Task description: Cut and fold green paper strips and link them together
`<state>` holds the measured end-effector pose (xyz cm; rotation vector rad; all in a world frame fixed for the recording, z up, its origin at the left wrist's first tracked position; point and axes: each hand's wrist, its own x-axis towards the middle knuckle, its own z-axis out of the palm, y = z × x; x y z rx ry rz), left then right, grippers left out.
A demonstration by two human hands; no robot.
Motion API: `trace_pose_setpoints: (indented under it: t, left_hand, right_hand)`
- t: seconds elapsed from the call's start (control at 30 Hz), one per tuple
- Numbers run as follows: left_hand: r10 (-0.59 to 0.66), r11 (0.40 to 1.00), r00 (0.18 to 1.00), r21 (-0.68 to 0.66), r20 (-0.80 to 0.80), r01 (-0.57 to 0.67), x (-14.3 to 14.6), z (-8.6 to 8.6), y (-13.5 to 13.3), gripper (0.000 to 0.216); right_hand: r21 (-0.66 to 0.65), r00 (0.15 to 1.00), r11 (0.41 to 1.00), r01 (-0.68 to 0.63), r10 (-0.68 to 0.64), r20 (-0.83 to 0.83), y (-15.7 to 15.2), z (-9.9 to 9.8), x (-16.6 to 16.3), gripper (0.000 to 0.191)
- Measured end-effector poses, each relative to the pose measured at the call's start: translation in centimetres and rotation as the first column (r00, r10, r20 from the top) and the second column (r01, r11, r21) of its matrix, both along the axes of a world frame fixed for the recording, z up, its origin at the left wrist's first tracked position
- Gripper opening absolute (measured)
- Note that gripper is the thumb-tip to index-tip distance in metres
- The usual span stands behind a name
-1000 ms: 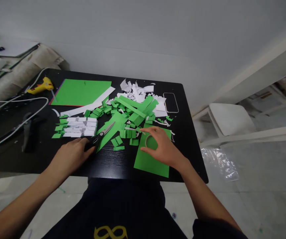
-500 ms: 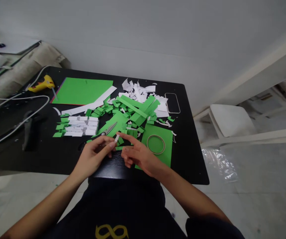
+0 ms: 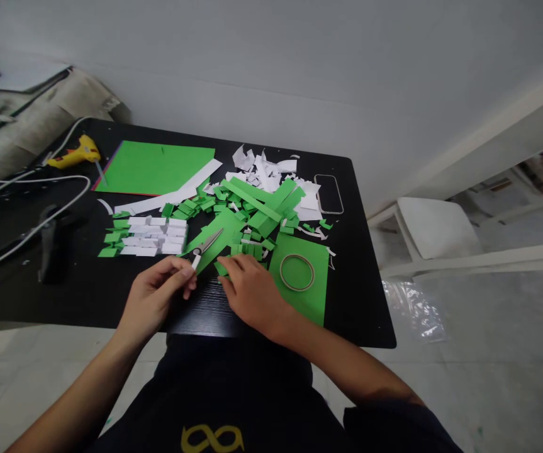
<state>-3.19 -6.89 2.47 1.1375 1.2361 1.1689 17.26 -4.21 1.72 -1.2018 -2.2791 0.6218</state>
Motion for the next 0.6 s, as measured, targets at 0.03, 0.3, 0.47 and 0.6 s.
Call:
trace_pose_setpoints:
  t: [0.03,0.3,0.47,0.6]
  left_hand:
    - [0.027,1.0,0.999,0.004,0.032,-0.027,-0.1,-0.1,-0.1,0.018]
    - [0.091,0.996,0.981,0.001,0.17,-0.093,0.1,-0.7,-0.1,0.019]
    - [0.124,0.992,0.981,0.02,0.153,-0.128,0.4,-1.0,0.4,0.023]
    - [0.163,0.983,0.982,0.067,0.094,-0.169,0.7,-1.6,0.9,0.028]
  right_hand:
    - [0.012,0.997,1.0,-0.022,0.021,0.075,0.1,-0.2,-0.7,0.03]
    - [-0.017,0.935,1.0,0.023,-0.016,0.354,0.1,-0.7,-3.0,0.035]
    - [-0.105,0.972,0.991,0.077,-0.051,0.229,0.7,-0.5,-2.2,0.041]
    - [-0.255,0.961,0.96,0.117,-0.175,-0.216,1.5,-0.1,-1.1,0.031]
